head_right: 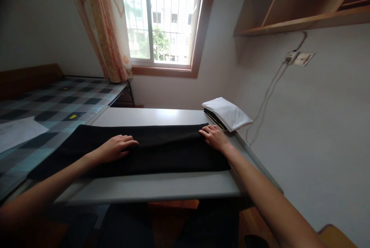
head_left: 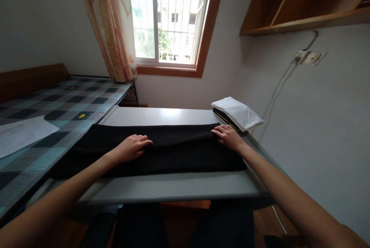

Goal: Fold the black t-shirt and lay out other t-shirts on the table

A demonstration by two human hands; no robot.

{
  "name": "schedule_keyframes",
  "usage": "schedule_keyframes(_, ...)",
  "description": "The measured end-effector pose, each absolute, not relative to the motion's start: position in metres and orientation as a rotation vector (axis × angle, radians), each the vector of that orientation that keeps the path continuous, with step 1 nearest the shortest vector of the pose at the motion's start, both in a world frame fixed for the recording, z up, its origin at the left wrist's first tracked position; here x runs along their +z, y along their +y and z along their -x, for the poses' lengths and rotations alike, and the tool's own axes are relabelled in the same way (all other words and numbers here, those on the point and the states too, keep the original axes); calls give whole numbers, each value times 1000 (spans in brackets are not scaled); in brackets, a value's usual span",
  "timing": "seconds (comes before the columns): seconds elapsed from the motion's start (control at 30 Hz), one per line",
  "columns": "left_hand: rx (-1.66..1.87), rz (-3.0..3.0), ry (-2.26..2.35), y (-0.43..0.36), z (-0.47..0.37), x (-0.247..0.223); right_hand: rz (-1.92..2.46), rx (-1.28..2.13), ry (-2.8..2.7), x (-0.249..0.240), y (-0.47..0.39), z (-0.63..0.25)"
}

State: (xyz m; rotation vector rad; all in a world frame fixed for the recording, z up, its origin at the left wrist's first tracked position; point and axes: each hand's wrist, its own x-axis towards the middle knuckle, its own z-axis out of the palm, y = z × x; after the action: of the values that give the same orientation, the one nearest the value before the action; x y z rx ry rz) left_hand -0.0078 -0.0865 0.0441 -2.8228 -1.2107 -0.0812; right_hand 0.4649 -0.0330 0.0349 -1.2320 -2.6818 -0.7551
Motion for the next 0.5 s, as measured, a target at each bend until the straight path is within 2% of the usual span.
schedule_keyframes(0.2,-69,2867,-1026,-73,-65,41,1270,-762,-2763,29,-30,-467)
schedule_keyframes(0.37,-32,2879,-1034,-71,-68,43,1189,-675,-2817,24,-27,-473)
schedule_keyframes(0.5,-96,2905,-1036,-72,-64,42,1184,-733,-2766,25,-26,-477)
